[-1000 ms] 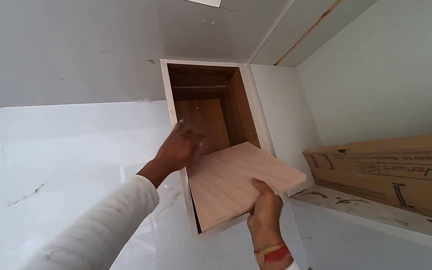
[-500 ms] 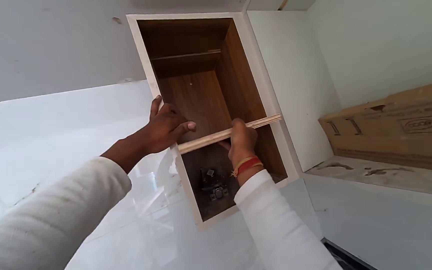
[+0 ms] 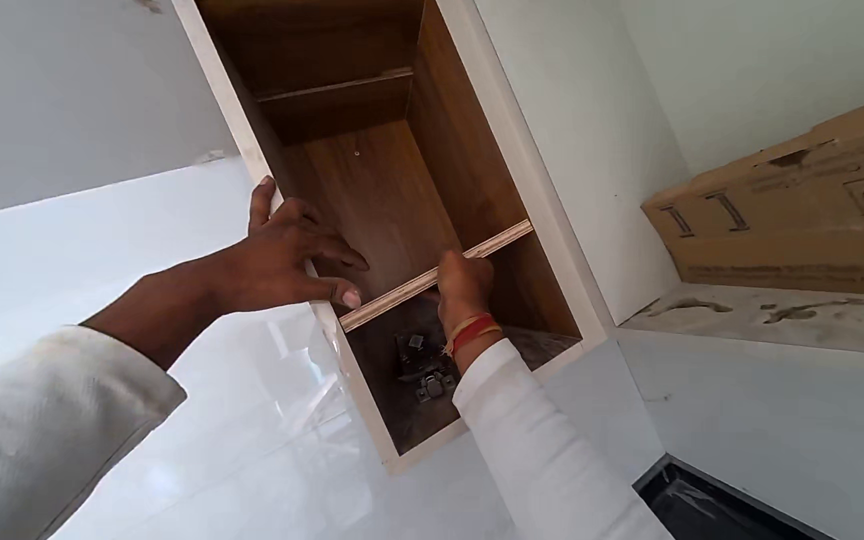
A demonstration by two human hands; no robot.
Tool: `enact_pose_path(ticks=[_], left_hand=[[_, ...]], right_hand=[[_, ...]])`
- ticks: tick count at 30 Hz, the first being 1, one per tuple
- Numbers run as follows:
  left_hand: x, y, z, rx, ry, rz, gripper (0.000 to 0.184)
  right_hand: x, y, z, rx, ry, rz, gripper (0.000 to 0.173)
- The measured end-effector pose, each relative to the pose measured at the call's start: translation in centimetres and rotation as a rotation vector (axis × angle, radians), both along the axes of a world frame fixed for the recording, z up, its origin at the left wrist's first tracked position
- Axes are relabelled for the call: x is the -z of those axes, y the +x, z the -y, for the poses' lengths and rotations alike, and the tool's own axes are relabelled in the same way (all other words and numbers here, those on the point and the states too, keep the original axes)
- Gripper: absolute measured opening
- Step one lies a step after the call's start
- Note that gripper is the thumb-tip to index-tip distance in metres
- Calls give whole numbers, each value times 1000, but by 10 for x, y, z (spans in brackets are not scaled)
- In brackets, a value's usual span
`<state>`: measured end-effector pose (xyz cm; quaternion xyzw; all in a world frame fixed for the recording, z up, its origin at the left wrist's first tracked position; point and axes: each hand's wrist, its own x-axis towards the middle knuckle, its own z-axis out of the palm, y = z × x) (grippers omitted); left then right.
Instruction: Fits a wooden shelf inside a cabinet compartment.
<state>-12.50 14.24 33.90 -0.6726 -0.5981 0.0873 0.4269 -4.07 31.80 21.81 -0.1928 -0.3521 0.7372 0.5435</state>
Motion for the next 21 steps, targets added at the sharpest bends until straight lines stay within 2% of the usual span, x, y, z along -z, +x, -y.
enact_pose_path(ticks=[4, 6, 8, 10, 12, 14, 16, 18, 21], left_hand=[[9, 11, -2, -181, -48, -113, 78], [22, 19, -6, -277, -83, -204, 69], [34, 25, -8, -362, -108, -219, 48], [38, 20, -9, -299, -127, -219, 32], [39, 9, -9, -143, -103, -217, 30], [42, 1, -8, -31, -39, -214, 29], [46, -1, -10, -8, 32, -244, 27], [49, 7, -15, -111, 83, -271, 24], [53, 24, -22, -342, 103, -270, 20]], right_hand=[[-4, -6, -2, 58, 8, 71, 36], [-2, -5, -2, 48, 12, 62, 35], [7, -1, 0, 6, 20, 17, 34], [20, 6, 6, -35, 31, -21, 42], [31, 13, 14, -52, 58, -26, 55], [29, 8, 14, -20, 86, -12, 56], [15, 2, 8, 31, 107, 6, 50], [-6, -2, -1, 64, 89, 62, 37], [-15, 0, -3, 27, 66, 72, 34]])
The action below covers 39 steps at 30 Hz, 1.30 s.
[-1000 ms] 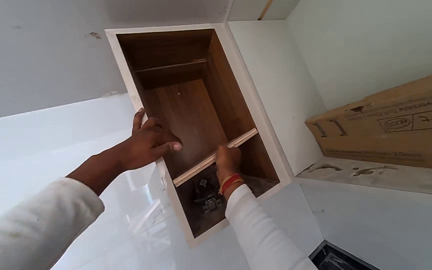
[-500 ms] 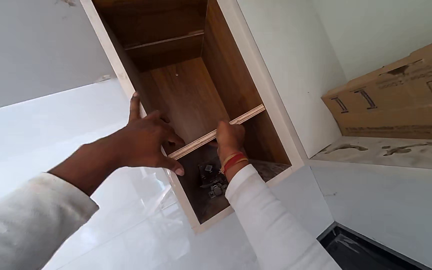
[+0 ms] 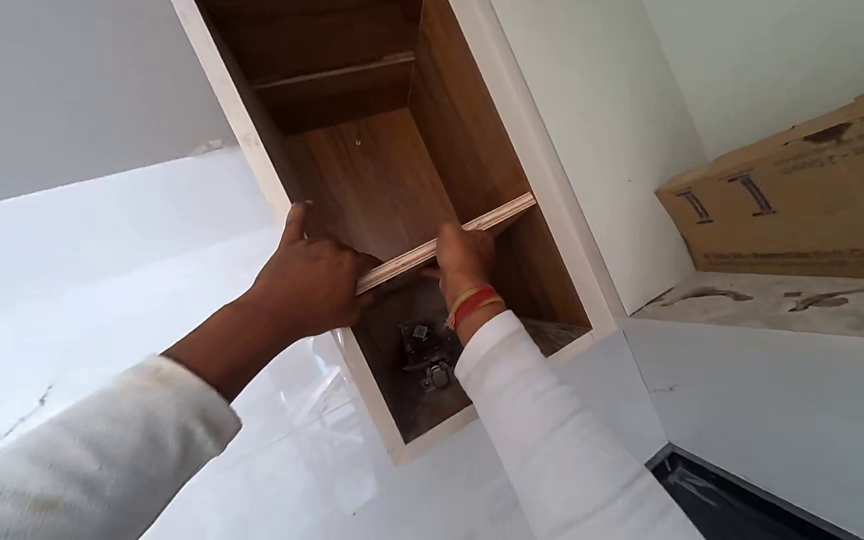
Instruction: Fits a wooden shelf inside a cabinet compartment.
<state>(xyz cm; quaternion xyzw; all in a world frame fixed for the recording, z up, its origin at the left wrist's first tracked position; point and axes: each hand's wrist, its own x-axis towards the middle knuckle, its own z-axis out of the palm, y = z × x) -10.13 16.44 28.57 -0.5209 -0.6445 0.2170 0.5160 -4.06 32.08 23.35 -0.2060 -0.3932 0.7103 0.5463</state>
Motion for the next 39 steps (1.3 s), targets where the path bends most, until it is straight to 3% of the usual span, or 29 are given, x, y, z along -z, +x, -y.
enact_pose_path(ticks=[2, 6, 9, 12, 20, 23, 26, 29, 31, 32, 35, 37, 39], left_hand=[[2, -5, 1, 35, -26, -12, 20], [1, -23, 7, 498, -52, 113, 23], [4, -19, 9, 631, -53, 216, 23], [-1, -20, 9, 465, -55, 110, 20], [-9, -16, 3, 321, -1, 85, 16], [-6, 10, -7, 67, 45, 89, 11], [3, 38, -24, -243, 62, 215, 31], [7, 38, -22, -223, 75, 241, 35], [8, 37, -21, -211, 83, 226, 35], [8, 37, -21, -223, 89, 223, 36], [11, 39, -23, -229, 75, 213, 34], [11, 39, -23, -233, 64, 210, 31], [9, 36, -24, -235, 54, 183, 27]], right_hand=[[6, 4, 1, -48, -38, -60, 35], [14, 24, 12, -60, -50, -192, 36], [18, 37, 22, -59, -42, -302, 34], [9, 21, 13, -42, -24, -267, 32], [-8, 8, 8, 80, 5, -58, 34], [-5, 13, 5, -24, 12, -142, 36], [6, 17, 3, -125, 33, -229, 45], [24, 53, -1, -213, 282, 8, 64], [38, 92, 0, 22, 531, 270, 62], [37, 104, -4, 245, 623, 305, 55], [17, 120, -30, 888, 812, 61, 37], [-9, 112, -48, 1084, 931, -114, 33], [-24, 78, -66, 1099, 1044, -95, 39]])
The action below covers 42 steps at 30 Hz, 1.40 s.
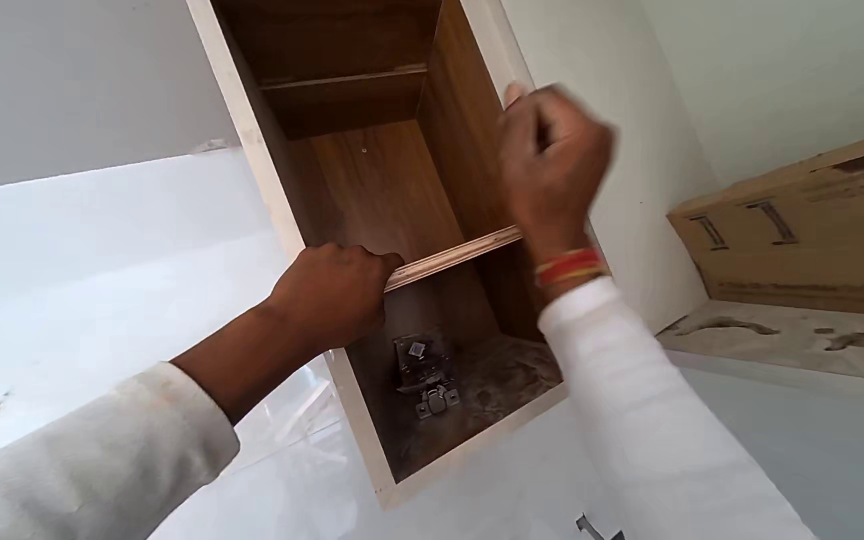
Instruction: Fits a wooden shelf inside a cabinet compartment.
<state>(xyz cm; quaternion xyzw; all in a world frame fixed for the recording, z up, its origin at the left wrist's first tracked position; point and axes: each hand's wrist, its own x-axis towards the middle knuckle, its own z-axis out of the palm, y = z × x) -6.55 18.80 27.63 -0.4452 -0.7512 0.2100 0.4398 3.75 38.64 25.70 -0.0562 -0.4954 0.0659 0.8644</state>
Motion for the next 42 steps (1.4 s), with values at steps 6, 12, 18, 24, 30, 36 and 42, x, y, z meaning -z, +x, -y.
enact_pose_path(ticks=[6, 12, 18, 24, 30, 36, 42], left_hand=[[-10, -8, -6, -21, -16, -27, 23], [-14, -4, -6, -43, -21, -20, 21], [-18, -5, -8, -72, -37, -26, 21], [-17, -7, -8, -62, -37, -32, 25], [-13, -10, -10, -87, -50, -62, 24], [-16, -8, -9, -90, -52, -59, 32], [-20, -13, -9, -108, -106, -129, 30]], right_hand=[[-9, -38, -22, -24, -18, 437, 53], [-13, -15, -8, 25, 65, 185, 55], [-12, -44, -21, 8, -8, 420, 62], [-18, 8, 3, 73, 115, 80, 56], [-10, -50, -24, -24, -18, 427, 68], [63, -15, 15, 137, -231, 299, 46], [128, -53, -28, 463, -350, 373, 64]])
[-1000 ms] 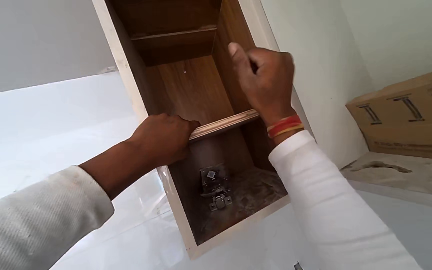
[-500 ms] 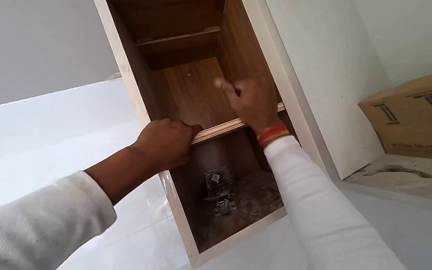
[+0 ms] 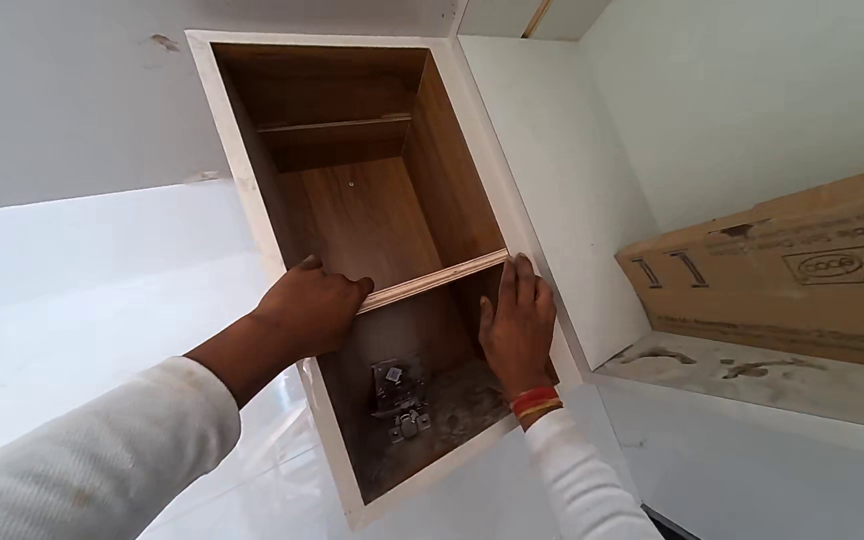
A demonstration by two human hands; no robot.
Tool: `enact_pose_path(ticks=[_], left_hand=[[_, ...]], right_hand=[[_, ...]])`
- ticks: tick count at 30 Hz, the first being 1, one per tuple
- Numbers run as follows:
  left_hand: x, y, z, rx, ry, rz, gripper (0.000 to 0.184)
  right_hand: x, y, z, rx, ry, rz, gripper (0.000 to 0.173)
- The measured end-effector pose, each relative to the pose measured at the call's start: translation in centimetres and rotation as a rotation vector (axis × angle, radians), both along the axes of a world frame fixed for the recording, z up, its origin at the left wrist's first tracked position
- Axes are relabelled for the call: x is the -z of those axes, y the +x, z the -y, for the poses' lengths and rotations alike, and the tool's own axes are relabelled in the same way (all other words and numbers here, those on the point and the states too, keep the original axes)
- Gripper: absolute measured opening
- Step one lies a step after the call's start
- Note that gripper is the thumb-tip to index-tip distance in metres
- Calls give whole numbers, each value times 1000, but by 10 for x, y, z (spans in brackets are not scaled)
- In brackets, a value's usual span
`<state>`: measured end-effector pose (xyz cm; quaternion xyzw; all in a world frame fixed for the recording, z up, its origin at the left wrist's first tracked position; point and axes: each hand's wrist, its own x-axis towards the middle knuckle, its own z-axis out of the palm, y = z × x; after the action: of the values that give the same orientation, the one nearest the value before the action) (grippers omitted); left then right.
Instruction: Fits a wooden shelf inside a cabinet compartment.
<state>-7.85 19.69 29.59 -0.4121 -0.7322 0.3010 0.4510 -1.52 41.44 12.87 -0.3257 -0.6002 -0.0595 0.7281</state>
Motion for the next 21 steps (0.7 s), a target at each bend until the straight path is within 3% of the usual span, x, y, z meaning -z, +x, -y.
enact_pose_path(ticks=[7, 9, 13, 21], left_hand=[[-28, 5, 21, 7, -104, 13, 54], [-45, 3, 35, 49, -162, 113, 49], [-69, -5, 46, 166, -279, 263, 20], [-64, 8, 37, 91, -213, 323, 8]], right_hand=[[0, 5, -20, 116, 71, 61, 59], [1, 6, -22, 90, 121, 66, 58], [5, 8, -27, 56, 158, 66, 61], [5, 8, -28, -11, 121, 30, 74]])
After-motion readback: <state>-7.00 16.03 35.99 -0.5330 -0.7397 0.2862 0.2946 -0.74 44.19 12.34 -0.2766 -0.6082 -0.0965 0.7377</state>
